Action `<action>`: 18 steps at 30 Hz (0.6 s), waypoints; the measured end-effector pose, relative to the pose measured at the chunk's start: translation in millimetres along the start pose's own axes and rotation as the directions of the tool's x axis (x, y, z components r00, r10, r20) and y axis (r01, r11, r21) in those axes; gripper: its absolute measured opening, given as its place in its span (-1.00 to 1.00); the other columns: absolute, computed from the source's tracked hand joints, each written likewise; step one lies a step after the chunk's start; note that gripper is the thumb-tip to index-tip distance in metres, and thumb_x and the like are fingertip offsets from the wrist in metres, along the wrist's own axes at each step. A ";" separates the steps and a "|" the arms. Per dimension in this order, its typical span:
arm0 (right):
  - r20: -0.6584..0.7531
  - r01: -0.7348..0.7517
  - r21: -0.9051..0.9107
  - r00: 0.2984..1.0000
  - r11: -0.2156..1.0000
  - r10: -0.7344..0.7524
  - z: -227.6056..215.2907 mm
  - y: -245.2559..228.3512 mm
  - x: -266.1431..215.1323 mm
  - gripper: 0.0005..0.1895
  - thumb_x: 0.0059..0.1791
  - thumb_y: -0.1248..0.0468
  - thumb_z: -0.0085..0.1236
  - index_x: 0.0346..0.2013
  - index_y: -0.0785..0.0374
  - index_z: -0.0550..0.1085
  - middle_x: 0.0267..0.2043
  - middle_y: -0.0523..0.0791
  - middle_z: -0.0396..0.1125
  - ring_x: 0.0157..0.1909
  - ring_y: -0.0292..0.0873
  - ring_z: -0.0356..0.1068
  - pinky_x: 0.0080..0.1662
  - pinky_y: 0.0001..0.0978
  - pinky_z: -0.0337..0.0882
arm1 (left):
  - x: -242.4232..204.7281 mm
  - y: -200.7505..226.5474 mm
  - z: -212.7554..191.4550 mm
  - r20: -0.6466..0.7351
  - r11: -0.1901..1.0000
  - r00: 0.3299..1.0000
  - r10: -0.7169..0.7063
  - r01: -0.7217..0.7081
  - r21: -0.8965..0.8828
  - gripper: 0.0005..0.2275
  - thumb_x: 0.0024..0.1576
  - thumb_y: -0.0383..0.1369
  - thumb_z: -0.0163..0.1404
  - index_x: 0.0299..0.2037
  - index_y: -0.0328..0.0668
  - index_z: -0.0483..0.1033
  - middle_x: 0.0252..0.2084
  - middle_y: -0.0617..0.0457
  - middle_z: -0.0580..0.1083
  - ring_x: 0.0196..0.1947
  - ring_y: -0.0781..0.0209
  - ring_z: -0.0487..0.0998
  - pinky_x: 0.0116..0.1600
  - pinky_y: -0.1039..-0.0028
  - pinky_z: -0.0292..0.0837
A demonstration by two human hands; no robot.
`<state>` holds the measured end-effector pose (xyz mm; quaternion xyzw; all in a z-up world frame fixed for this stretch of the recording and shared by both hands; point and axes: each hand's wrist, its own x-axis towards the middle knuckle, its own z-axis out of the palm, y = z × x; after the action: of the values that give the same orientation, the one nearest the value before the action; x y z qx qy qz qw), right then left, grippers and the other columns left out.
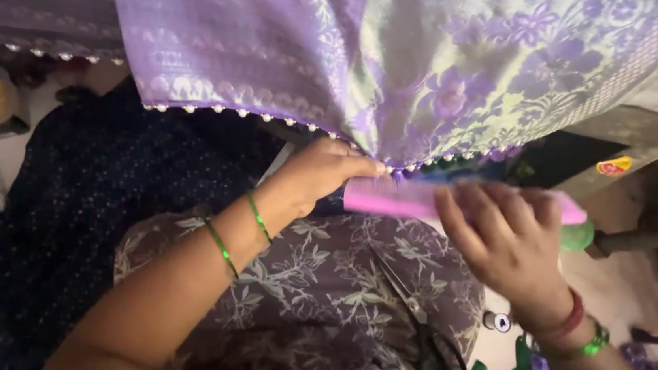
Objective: Attaching and trimming decorative tassels on the edge of a purple and silver fabric.
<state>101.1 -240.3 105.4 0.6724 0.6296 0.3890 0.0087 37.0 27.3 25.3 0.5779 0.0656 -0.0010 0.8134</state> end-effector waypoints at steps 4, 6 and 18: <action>0.071 0.173 -0.007 0.982 0.985 -0.172 12.5 3.9 3.7 -0.48 -0.11 0.24 0.20 0.17 0.10 0.47 -0.06 -0.15 0.43 -0.05 -0.15 0.39 -0.10 -0.14 0.23 | -6.2 8.1 0.5 -0.067 0.985 0.995 0.074 -0.062 0.161 -0.82 0.06 -0.42 0.12 -0.32 -0.47 0.69 -0.33 -0.12 0.67 -0.32 0.19 0.65 -0.12 0.44 0.54; 0.021 0.299 0.004 0.954 0.954 -0.299 29.8 5.5 -8.8 -0.51 -0.09 0.20 0.20 0.16 0.08 0.47 -0.11 -0.17 0.42 -0.10 -0.18 0.37 -0.14 -0.16 0.19 | -7.7 14.5 -1.6 -0.075 0.987 0.995 0.070 -0.058 0.150 -0.82 0.04 -0.41 0.13 -0.35 -0.45 0.70 -0.37 -0.12 0.66 -0.36 0.19 0.65 -0.14 0.44 0.54; -0.189 0.303 -0.106 0.929 0.947 -0.319 20.9 10.9 -12.5 -0.51 0.12 0.03 0.22 0.30 0.03 0.36 -0.08 -0.16 0.36 -0.01 -0.20 0.33 -0.08 -0.17 0.15 | -6.3 12.3 2.9 -0.063 0.993 0.998 -0.024 0.031 0.115 -0.83 0.00 -0.37 0.17 -0.41 -0.38 0.70 -0.42 -0.09 0.63 -0.50 0.27 0.58 -0.35 0.41 0.48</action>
<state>122.7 -243.3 89.9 0.5200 0.7107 0.4728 0.0308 32.0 28.2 38.5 0.6229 0.0983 0.0018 0.7761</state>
